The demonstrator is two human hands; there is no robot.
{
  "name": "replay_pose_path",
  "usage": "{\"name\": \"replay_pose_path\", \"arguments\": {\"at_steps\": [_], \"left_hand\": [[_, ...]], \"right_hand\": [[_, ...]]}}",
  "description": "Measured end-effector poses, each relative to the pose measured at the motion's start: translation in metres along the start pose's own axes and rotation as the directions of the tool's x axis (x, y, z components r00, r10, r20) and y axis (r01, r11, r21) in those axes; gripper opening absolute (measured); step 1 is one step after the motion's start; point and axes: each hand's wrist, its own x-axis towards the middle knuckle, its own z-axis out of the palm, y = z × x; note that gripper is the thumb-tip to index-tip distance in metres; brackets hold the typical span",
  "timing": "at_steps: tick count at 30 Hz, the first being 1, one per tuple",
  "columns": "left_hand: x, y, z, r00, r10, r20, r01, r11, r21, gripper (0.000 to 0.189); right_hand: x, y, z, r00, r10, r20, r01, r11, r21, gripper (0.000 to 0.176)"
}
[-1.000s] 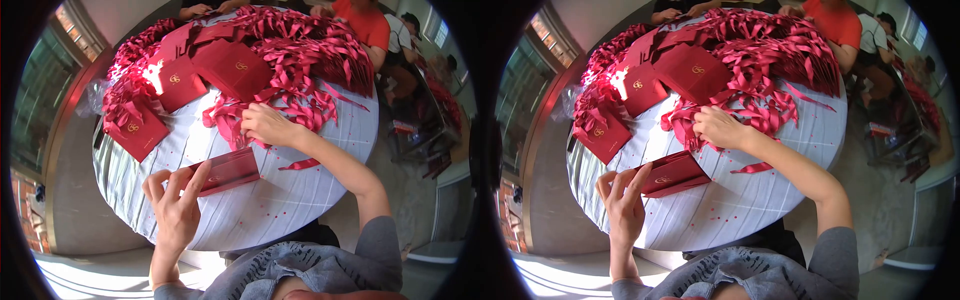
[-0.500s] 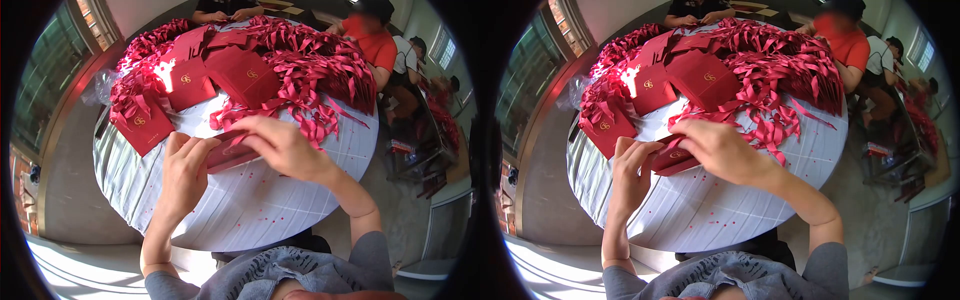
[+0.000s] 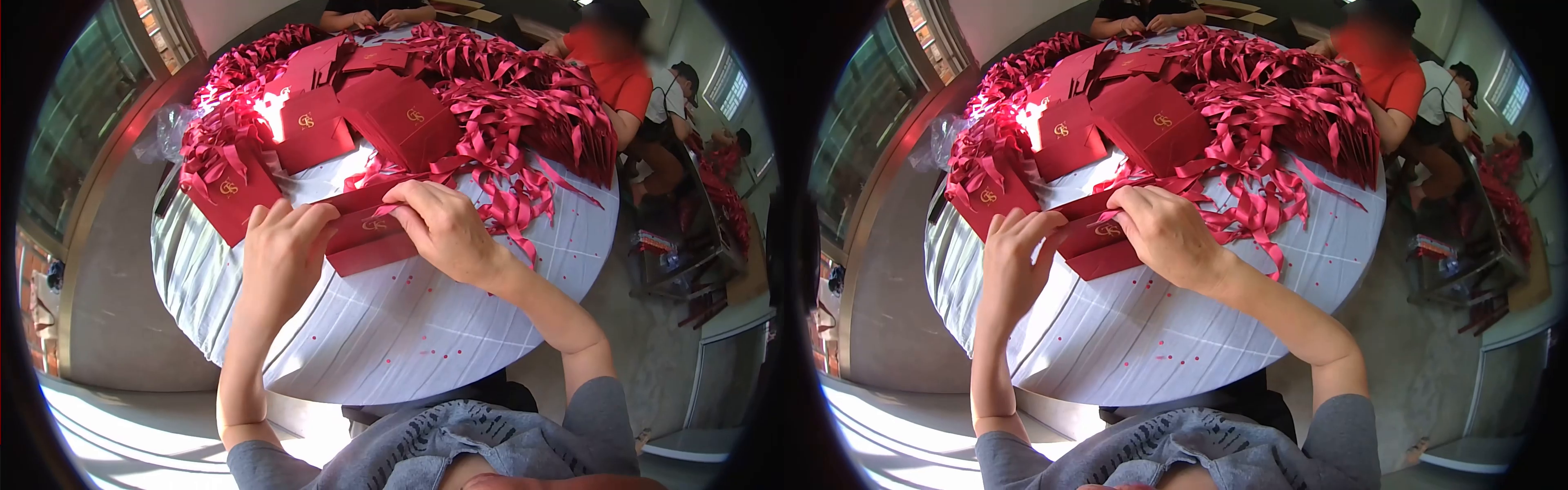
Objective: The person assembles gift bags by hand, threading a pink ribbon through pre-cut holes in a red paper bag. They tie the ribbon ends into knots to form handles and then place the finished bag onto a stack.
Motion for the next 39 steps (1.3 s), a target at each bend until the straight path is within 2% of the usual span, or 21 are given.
{"name": "replay_pose_path", "arguments": {"at_steps": [1, 2, 3, 6, 7, 10, 12, 13, 14, 16, 21, 23, 25, 27, 32, 39], "left_hand": [[-0.001, -0.002, -0.002, 0.997, -0.059, 0.046, 0.063, 0.994, -0.092, 0.011], [-0.001, -0.003, -0.001, 0.990, -0.119, 0.070, 0.133, 0.957, -0.258, 0.011], [0.000, -0.007, 0.001, 0.989, -0.128, 0.067, 0.142, 0.957, -0.254, 0.011], [0.005, -0.018, 0.009, 0.980, -0.162, 0.115, 0.197, 0.876, -0.441, 0.015], [0.005, -0.020, 0.014, 0.979, -0.170, 0.116, 0.204, 0.874, -0.442, 0.015], [0.004, -0.022, 0.025, 0.872, -0.345, 0.347, 0.487, 0.544, -0.683, 0.017], [0.003, -0.022, 0.032, 0.839, -0.342, 0.424, 0.541, 0.426, -0.726, 0.016], [0.001, -0.022, 0.034, 0.841, -0.332, 0.427, 0.537, 0.417, -0.733, 0.015], [-0.001, -0.023, 0.036, 0.835, -0.338, 0.435, 0.546, 0.409, -0.731, 0.015], [-0.005, -0.026, 0.040, 0.802, -0.304, 0.514, 0.591, 0.286, -0.754, 0.015], [-0.008, -0.028, 0.042, 0.780, -0.261, 0.568, 0.620, 0.202, -0.758, 0.017], [-0.008, -0.027, 0.043, 0.779, -0.257, 0.572, 0.621, 0.184, -0.762, 0.017], [-0.009, -0.027, 0.044, 0.783, -0.251, 0.570, 0.615, 0.176, -0.768, 0.018], [-0.010, -0.026, 0.044, 0.787, -0.242, 0.567, 0.610, 0.169, -0.774, 0.018], [-0.010, -0.019, 0.041, 0.803, -0.287, 0.522, 0.589, 0.250, -0.769, 0.017], [-0.010, -0.010, 0.036, 0.818, -0.306, 0.488, 0.562, 0.237, -0.793, 0.017]], "right_hand": [[0.000, 0.000, 0.000, 1.000, 0.004, -0.006, -0.004, 1.000, 0.006, 0.013], [0.001, 0.000, -0.001, 1.000, 0.007, -0.012, -0.007, 1.000, 0.013, 0.013], [0.002, 0.000, -0.001, 1.000, 0.006, -0.002, -0.006, 1.000, 0.017, 0.015], [0.007, -0.003, -0.004, 0.996, 0.014, -0.087, 0.000, 0.988, 0.158, 0.021], [0.008, -0.006, -0.008, 0.996, 0.010, -0.088, 0.005, 0.987, 0.163, 0.021], [0.008, -0.014, -0.015, 0.998, 0.043, -0.044, -0.035, 0.985, 0.167, 0.017], [0.005, -0.014, -0.008, 0.996, 0.094, 0.000, -0.091, 0.965, 0.248, 0.011], [0.001, -0.014, -0.008, 0.985, 0.164, 0.057, -0.173, 0.963, 0.208, 0.013], [-0.001, -0.014, -0.005, 0.983, 0.170, 0.068, -0.180, 0.961, 0.212, 0.013], [-0.005, -0.014, 0.001, 0.925, 0.358, 0.127, -0.380, 0.879, 0.288, 0.011], [-0.007, -0.014, 0.007, 0.959, 0.262, 0.106, -0.277, 0.948, 0.158, 0.011], [-0.007, -0.016, 0.009, 0.983, 0.174, 0.052, -0.179, 0.979, 0.100, 0.012], [-0.008, -0.018, 0.012, 0.979, 0.199, 0.052, -0.202, 0.976, 0.085, 0.012], [-0.009, -0.020, 0.014, 0.986, 0.159, 0.050, -0.162, 0.985, 0.055, 0.012], [-0.012, -0.024, 0.017, 0.989, 0.143, 0.030, -0.144, 0.989, 0.019, 0.013], [-0.013, -0.028, 0.017, 0.989, 0.134, -0.054, -0.134, 0.991, -0.003, 0.015]]}}
